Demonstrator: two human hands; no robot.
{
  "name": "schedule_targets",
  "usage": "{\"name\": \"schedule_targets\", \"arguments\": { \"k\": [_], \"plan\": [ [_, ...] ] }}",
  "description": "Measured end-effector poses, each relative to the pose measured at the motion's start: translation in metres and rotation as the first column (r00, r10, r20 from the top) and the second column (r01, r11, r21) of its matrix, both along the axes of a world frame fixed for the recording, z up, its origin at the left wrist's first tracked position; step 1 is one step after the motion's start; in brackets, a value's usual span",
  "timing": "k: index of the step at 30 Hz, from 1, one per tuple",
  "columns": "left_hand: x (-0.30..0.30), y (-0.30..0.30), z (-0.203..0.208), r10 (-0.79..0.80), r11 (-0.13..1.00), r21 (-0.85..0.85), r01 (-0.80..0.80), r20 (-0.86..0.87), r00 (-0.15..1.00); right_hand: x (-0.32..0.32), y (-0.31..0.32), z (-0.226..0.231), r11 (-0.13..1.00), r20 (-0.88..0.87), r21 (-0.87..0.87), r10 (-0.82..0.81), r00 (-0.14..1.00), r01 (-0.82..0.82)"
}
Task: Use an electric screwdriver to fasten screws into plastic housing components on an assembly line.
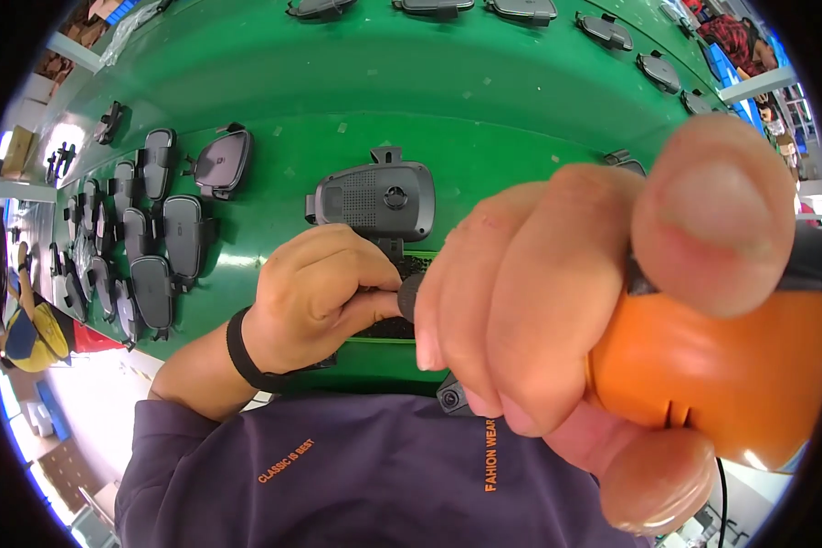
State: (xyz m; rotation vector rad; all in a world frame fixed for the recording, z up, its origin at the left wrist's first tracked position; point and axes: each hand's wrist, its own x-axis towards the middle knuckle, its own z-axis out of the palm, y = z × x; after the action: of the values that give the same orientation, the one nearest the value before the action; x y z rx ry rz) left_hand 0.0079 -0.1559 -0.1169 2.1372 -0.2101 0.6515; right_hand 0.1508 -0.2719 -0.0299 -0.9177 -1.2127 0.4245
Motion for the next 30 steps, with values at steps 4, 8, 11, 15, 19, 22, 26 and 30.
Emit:
{"name": "schedule_targets", "arguments": {
  "k": [4,8,11,15,19,22,26,30],
  "plan": [
    [-0.001,0.000,-0.003,-0.014,1.000,-0.028,0.015,0.022,1.000,-0.005,-0.002,0.000,1.000,-0.032,-0.011,-0.003,0.999,0.003],
    [-0.001,0.001,-0.002,-0.031,0.998,-0.048,0.033,0.051,0.998,-0.006,0.008,0.000,1.000,-0.065,-0.019,-0.024,0.998,0.023],
    [0.001,0.001,-0.001,-0.052,0.996,-0.062,0.058,0.085,0.995,-0.009,-0.006,0.004,0.999,-0.081,-0.030,-0.043,0.996,0.041],
    [-0.002,0.013,0.011,-0.021,1.000,0.000,0.021,0.052,0.998,-0.013,-0.015,0.007,0.997,-0.102,-0.039,-0.076,0.992,0.072],
    [-0.008,0.025,0.019,0.272,0.947,-0.134,-0.292,-0.150,0.950,-0.003,-0.011,0.003,0.990,-0.116,-0.049,-0.137,0.984,0.132],
    [-0.004,0.031,0.008,0.275,0.834,-0.449,-0.321,-0.166,0.947,0.026,-0.003,-0.004,0.973,0.026,-0.092,-0.210,0.977,0.211],
    [0.001,0.029,0.005,0.280,0.840,-0.409,-0.357,-0.236,0.931,0.041,0.002,-0.012,0.956,0.106,-0.119,-0.258,0.960,0.270],
    [0.006,0.029,0.004,0.321,0.947,0.035,-0.319,-0.059,0.945,0.043,0.004,-0.020,0.944,0.043,-0.133,-0.298,0.954,0.301]
  ]
}}
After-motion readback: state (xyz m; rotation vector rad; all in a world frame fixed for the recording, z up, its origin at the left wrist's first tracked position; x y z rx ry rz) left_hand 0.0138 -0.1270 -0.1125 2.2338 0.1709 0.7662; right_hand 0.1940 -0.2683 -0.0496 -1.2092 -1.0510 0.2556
